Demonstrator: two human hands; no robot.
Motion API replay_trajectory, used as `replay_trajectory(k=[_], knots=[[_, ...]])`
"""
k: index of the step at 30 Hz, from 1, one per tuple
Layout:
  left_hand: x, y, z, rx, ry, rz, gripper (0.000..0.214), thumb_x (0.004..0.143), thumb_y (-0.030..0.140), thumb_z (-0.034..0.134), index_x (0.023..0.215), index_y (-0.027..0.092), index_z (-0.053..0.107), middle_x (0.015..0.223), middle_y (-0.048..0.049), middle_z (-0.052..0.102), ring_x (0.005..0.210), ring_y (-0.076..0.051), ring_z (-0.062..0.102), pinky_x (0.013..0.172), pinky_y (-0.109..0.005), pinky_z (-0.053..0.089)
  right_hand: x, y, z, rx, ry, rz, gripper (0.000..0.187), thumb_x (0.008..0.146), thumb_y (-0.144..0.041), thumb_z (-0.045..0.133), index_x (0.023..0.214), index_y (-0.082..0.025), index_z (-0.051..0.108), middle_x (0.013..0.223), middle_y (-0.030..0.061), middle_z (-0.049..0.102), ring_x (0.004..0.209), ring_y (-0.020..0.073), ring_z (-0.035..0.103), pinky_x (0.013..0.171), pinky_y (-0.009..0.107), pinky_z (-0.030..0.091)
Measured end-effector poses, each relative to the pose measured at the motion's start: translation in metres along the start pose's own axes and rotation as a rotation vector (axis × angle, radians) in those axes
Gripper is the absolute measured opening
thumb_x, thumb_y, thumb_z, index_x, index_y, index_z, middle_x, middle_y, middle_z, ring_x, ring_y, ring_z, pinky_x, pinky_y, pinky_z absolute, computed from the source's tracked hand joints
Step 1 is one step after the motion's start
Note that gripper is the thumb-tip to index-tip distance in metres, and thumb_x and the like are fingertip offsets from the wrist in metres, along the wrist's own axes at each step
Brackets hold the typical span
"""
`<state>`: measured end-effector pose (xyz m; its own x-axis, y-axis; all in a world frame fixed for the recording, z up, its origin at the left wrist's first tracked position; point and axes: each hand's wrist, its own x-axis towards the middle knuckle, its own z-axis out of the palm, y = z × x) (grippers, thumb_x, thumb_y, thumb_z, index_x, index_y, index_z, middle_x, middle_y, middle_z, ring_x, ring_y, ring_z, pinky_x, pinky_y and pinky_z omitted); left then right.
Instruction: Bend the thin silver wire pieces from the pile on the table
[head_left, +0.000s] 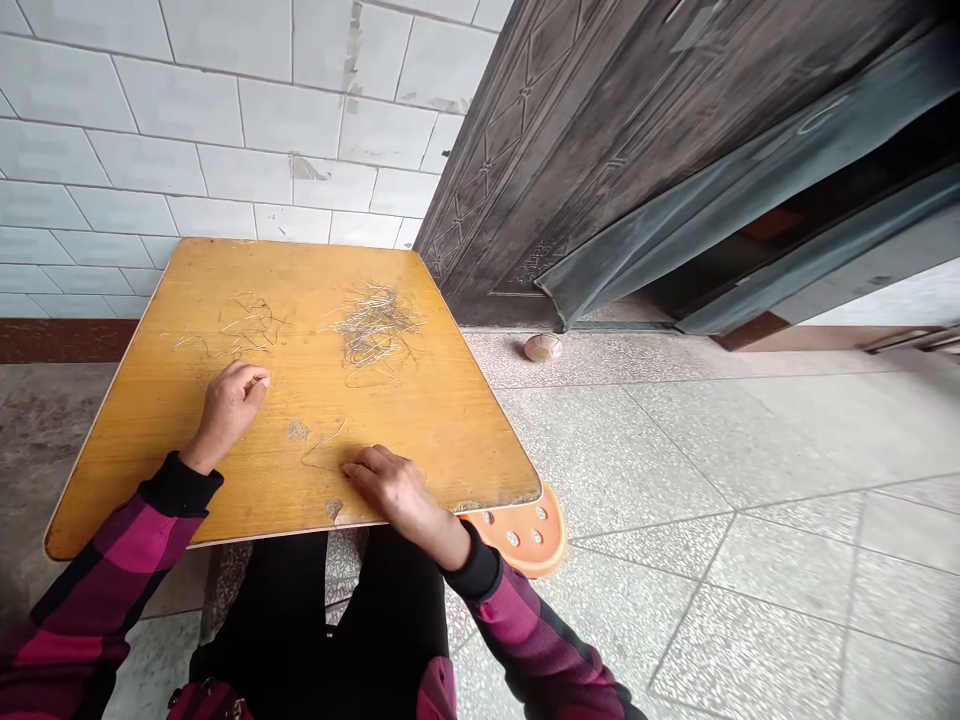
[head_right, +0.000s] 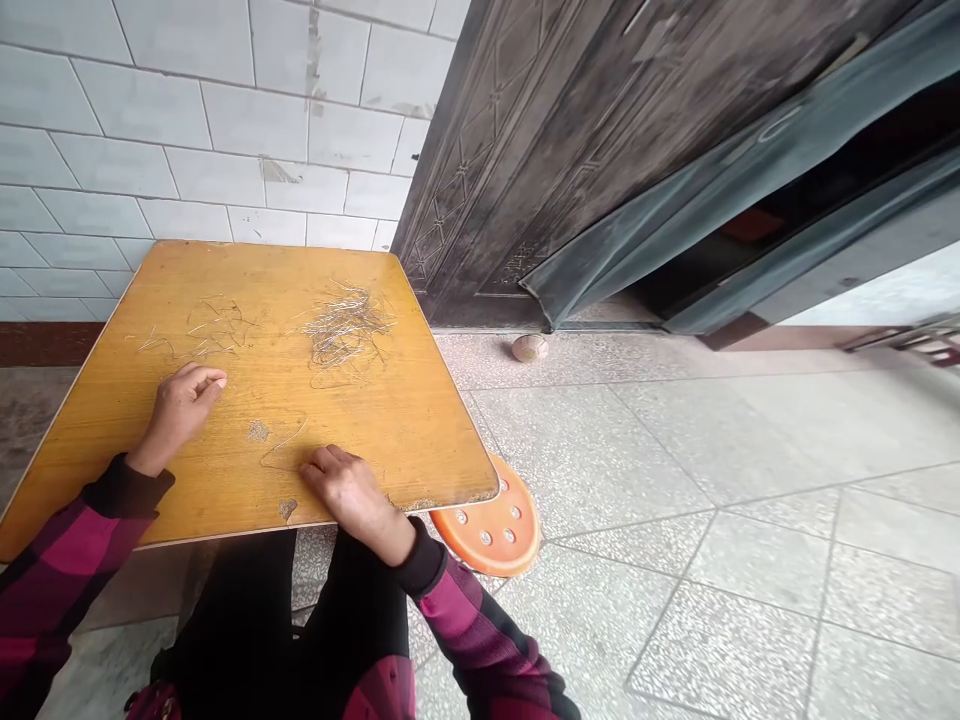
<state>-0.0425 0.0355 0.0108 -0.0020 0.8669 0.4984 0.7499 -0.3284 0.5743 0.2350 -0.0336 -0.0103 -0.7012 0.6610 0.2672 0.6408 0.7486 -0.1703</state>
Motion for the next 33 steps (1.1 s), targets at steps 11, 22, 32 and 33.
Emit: replay_trajectory(k=[11,22,32,33], knots=[[0.002,-0.004,-0.002,-0.011,0.030,0.003,0.017,0.085,0.026,0.050,0.081,0.019,0.065,0.079,-0.0029,0.063,0.074,-0.016,0.059,0.071,-0.028,0.045,0.024,-0.003,-0.028,-0.307,-0.304,-0.220,0.018,0.095,-0.010,0.043,0.091,-0.013,0.060,0.083,0.0087,0.061,0.071,0.0173,0.056,0.055,0.029,0.041],[0.004,-0.002,-0.008,-0.026,0.056,0.003,0.017,0.085,0.025,0.050,0.081,0.019,0.064,0.081,-0.0038,0.064,0.074,-0.016,0.059,0.070,-0.028,0.046,0.045,0.006,-0.031,-0.319,-0.397,-0.148,0.021,0.092,-0.007,0.044,0.088,-0.013,0.063,0.085,0.0116,0.064,0.068,0.0179,0.054,0.051,0.029,0.034],[0.010,-0.015,-0.017,0.017,0.132,-0.035,0.018,0.084,0.025,0.051,0.082,0.016,0.066,0.080,-0.0046,0.065,0.069,-0.016,0.058,0.068,-0.029,0.045,0.118,0.096,-0.060,-0.374,-0.325,0.087,0.027,0.092,-0.011,0.040,0.089,-0.013,0.067,0.087,0.0093,0.065,0.065,0.0141,0.052,0.056,0.029,0.025],[0.011,-0.017,-0.018,0.020,0.142,-0.051,0.018,0.084,0.026,0.051,0.082,0.016,0.067,0.080,-0.0047,0.065,0.070,-0.016,0.058,0.068,-0.029,0.045,0.126,0.105,-0.062,-0.378,-0.338,0.116,0.028,0.092,-0.011,0.040,0.091,-0.014,0.068,0.089,0.0095,0.066,0.068,0.0145,0.053,0.057,0.028,0.027]])
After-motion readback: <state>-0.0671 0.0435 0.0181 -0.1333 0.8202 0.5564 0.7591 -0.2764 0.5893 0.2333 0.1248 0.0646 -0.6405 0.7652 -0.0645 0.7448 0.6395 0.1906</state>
